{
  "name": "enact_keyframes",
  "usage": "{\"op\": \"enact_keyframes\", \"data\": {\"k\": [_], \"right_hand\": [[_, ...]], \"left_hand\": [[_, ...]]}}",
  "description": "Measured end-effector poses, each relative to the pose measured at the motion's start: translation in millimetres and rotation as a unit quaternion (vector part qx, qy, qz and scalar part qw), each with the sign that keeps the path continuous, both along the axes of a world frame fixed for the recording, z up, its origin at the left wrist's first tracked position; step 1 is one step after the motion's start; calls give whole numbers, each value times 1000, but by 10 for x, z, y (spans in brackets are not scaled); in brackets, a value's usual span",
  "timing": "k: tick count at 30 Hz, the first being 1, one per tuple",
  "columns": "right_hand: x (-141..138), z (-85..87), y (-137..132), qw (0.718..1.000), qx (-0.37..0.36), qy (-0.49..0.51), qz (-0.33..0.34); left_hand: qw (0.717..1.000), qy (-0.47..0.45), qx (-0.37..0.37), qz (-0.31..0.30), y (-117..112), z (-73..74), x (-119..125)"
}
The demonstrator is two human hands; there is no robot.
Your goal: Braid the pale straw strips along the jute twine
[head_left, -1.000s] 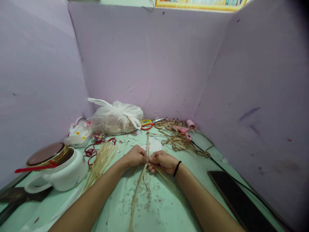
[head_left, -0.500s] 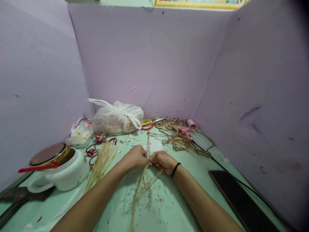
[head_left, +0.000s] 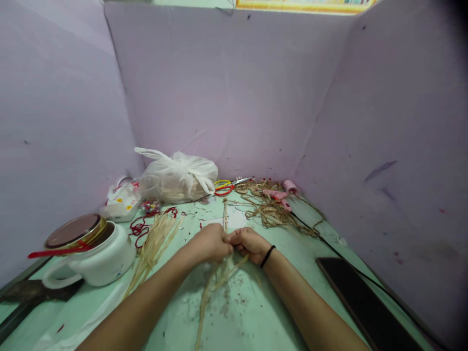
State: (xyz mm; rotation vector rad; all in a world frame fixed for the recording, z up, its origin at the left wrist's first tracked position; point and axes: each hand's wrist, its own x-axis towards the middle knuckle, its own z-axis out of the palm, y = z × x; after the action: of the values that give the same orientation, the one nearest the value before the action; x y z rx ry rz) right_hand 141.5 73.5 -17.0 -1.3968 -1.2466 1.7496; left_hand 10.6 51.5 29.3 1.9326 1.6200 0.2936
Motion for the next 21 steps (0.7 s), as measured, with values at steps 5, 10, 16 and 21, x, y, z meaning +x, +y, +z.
{"op": "enact_keyframes", "data": {"k": [5, 10, 16, 21], "right_hand": [[58, -28, 32, 999, -11, 12, 38], [93, -76, 60, 998, -1, 32, 55], [125, -87, 47, 998, 57, -6, 35], [119, -79, 14, 994, 104, -21, 17]], "left_hand": [[971, -169, -110, 128, 188, -66, -107], [877, -353, -304, 113, 220, -273, -37], [853, -381, -319, 158, 231, -372, -2], [884, -357, -255, 163, 203, -412, 50]]}}
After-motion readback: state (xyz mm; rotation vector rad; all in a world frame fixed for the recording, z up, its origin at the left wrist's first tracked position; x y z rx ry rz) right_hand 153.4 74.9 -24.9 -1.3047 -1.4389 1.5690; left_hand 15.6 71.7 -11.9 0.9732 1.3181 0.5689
